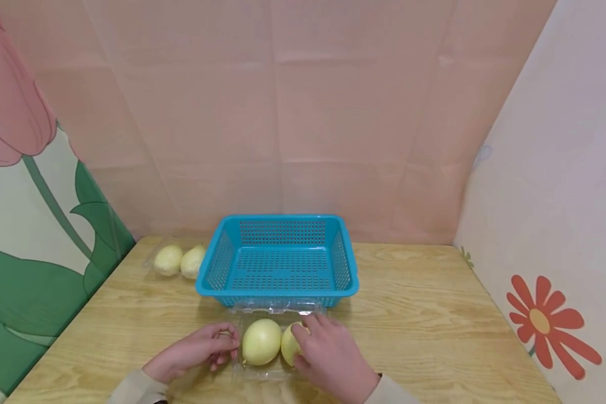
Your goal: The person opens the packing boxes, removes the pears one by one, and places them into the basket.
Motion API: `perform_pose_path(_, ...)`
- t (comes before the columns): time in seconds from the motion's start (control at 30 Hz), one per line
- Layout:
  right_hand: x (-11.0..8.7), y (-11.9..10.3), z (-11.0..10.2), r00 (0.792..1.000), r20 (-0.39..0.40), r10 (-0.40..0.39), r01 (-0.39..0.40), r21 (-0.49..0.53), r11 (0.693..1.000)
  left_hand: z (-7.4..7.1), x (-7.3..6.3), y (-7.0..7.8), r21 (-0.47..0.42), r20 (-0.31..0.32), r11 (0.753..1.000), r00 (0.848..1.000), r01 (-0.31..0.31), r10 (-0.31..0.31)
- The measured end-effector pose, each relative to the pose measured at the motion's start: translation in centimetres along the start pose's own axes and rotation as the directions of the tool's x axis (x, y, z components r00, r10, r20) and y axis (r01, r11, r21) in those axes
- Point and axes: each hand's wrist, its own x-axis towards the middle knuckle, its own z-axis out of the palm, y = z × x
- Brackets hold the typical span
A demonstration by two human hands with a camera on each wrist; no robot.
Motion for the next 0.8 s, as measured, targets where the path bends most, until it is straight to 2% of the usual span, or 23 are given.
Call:
perform_pose_path(0.13, -0.3, -0.1, 0.3, 0.982, 0.149, 0.114, -0.116, 0.003, 0.993, 0.0, 0.0, 0.0, -0.007, 0.006, 1.000, 1.000, -0.001, 0.001)
perform_pose_path(0.23, -0.2, 0.0, 0.4, 0.967, 0.200, 0.159, -0.169, 0.030, 0.985, -0.1, 0.0, 0.0, -0.006, 0.005, 1.000, 1.000, 0.003, -0.002)
perform_pose_path(0.4, 0.2, 0.3, 0.6, 0.946, 0.271, 0.180, -0.210, 0.086, 0.974, -0.2, 0.0, 0.0, 0.000, -0.002, 1.000, 1.000, 0.003, -0.003)
perform_pose_path(0.6, 0.7, 0.9, 1.2, 0.894, 0.403, 0.196, -0.282, 0.167, 0.945, -0.2, 0.2, -0.1, -0.002, -0.008, 1.000, 1.000, 0.006, -0.006)
perform_pose_path(0.67, 0.8, 1.0, 1.5, 0.890, 0.412, 0.196, -0.290, 0.180, 0.940, -0.2, 0.2, -0.1, -0.001, -0.006, 1.000, 1.000, 0.003, -0.003)
perform_pose_path(0.8, 0.7, 1.3, 2.2, 0.908, 0.382, 0.173, -0.257, 0.180, 0.949, -0.1, 0.3, -0.1, -0.002, -0.008, 1.000, 1.000, 0.001, -0.001)
